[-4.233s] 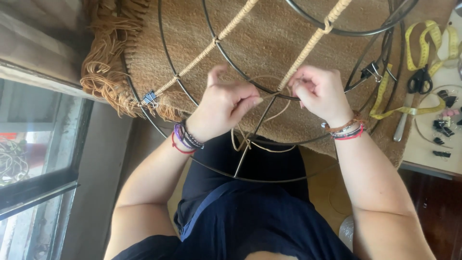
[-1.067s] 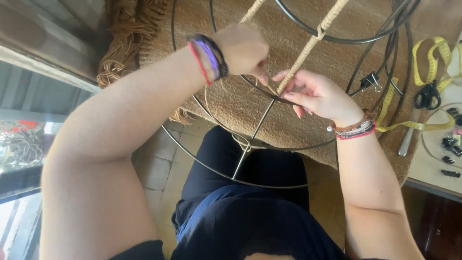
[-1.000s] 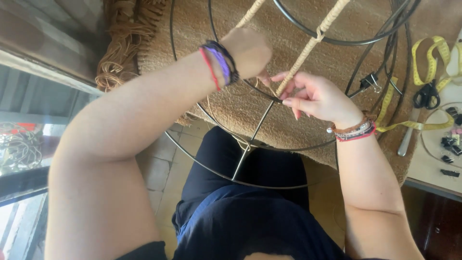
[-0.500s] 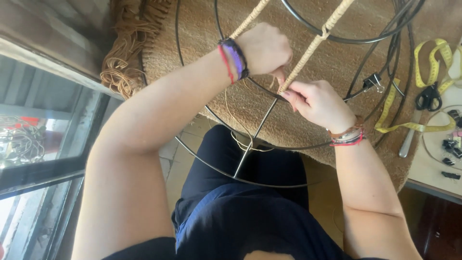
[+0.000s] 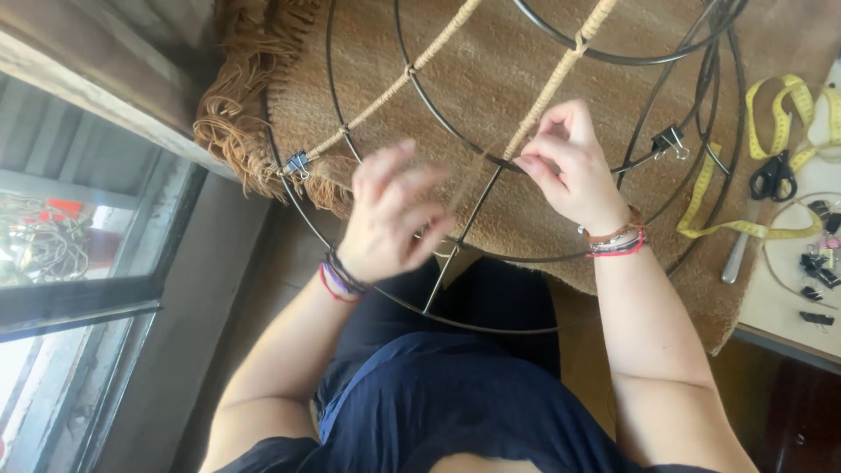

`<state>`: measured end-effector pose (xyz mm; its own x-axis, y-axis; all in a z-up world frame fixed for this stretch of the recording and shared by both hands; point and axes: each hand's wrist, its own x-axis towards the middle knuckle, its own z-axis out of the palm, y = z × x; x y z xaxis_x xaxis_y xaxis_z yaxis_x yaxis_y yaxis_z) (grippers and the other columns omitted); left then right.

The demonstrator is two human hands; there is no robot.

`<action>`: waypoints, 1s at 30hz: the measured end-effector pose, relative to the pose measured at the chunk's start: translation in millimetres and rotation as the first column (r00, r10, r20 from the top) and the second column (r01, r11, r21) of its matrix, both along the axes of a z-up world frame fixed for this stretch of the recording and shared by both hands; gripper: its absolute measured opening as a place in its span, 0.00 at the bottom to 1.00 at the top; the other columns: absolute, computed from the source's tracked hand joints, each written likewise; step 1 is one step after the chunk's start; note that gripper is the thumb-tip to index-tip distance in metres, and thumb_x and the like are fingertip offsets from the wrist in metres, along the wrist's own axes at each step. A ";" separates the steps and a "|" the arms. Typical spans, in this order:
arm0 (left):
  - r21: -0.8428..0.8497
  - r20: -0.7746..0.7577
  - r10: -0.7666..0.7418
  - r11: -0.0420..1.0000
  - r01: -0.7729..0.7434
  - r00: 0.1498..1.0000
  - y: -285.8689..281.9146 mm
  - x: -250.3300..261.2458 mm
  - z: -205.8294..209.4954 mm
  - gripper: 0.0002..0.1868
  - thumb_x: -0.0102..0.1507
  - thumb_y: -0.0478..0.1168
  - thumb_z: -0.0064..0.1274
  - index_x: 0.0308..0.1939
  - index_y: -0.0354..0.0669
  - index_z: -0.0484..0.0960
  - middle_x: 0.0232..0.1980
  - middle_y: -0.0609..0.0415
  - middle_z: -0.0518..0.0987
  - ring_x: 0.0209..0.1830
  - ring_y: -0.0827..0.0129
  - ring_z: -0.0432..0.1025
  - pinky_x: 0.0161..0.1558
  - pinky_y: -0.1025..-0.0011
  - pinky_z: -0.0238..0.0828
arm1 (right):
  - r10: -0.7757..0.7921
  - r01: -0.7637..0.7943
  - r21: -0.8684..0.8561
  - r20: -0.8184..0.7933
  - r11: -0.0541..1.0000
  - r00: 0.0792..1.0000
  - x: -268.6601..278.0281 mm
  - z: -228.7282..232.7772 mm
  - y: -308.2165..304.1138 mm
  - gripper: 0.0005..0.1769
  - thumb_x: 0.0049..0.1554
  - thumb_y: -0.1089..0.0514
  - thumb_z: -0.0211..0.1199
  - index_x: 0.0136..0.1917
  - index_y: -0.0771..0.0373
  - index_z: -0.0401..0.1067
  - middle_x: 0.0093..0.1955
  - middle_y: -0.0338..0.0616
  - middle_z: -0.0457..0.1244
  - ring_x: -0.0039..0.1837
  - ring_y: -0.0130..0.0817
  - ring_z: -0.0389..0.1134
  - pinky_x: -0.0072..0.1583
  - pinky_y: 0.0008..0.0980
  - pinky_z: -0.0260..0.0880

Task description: Weaving twine or wicker around a metal furniture frame to create a decorative pattern.

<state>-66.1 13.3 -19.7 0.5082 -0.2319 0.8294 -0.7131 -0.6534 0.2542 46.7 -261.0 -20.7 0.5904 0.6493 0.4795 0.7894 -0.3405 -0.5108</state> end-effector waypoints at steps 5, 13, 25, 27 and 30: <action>-0.189 -0.214 -0.308 0.944 0.270 0.927 -12.7 -37.8 -2.2 0.19 0.68 0.49 0.53 0.22 0.51 0.77 0.50 0.55 0.82 0.63 0.52 0.71 0.67 0.48 0.54 | 0.055 -0.046 0.081 -0.106 0.996 0.993 7.2 -13.9 -13.1 0.11 0.68 0.60 0.60 0.42 0.62 0.70 0.57 0.48 0.55 0.65 0.52 0.62 0.67 0.47 0.62; -0.363 -0.516 -0.211 0.932 0.011 0.830 -55.9 -40.7 -6.1 0.29 0.67 0.36 0.52 0.72 0.33 0.65 0.61 0.32 0.73 0.57 0.36 0.75 0.51 0.46 0.78 | 0.106 -0.095 0.156 -0.063 0.983 0.992 -5.5 7.7 -2.4 0.22 0.70 0.53 0.60 0.34 0.61 0.69 0.46 0.45 0.65 0.61 0.48 0.64 0.66 0.45 0.62; 0.265 -0.354 -0.395 0.827 0.496 0.848 -10.4 -67.7 -0.6 0.13 0.58 0.41 0.50 0.45 0.46 0.82 0.42 0.51 0.80 0.46 0.57 0.78 0.71 0.49 0.55 | 0.109 -0.091 0.188 -0.086 0.978 0.990 -4.8 7.2 -2.5 0.23 0.70 0.57 0.59 0.33 0.64 0.69 0.43 0.48 0.65 0.58 0.48 0.65 0.63 0.47 0.68; 0.169 -0.682 -0.248 0.862 0.479 0.688 3.0 -69.9 1.2 0.17 0.67 0.48 0.40 0.48 0.42 0.79 0.33 0.44 0.81 0.30 0.44 0.79 0.39 0.48 0.77 | 0.100 -0.092 0.156 -0.045 0.984 0.994 -3.8 8.0 -2.4 0.24 0.71 0.55 0.59 0.33 0.63 0.69 0.45 0.48 0.65 0.60 0.49 0.65 0.65 0.46 0.65; 0.021 -0.921 -0.119 0.936 0.351 0.372 18.8 -74.3 27.4 0.31 0.71 0.60 0.34 0.72 0.48 0.62 0.30 0.38 0.81 0.34 0.35 0.79 0.40 0.43 0.77 | 0.095 -0.083 0.180 -0.063 0.980 0.993 -7.5 9.2 -0.8 0.23 0.70 0.56 0.60 0.33 0.64 0.68 0.45 0.48 0.65 0.62 0.50 0.65 0.66 0.47 0.65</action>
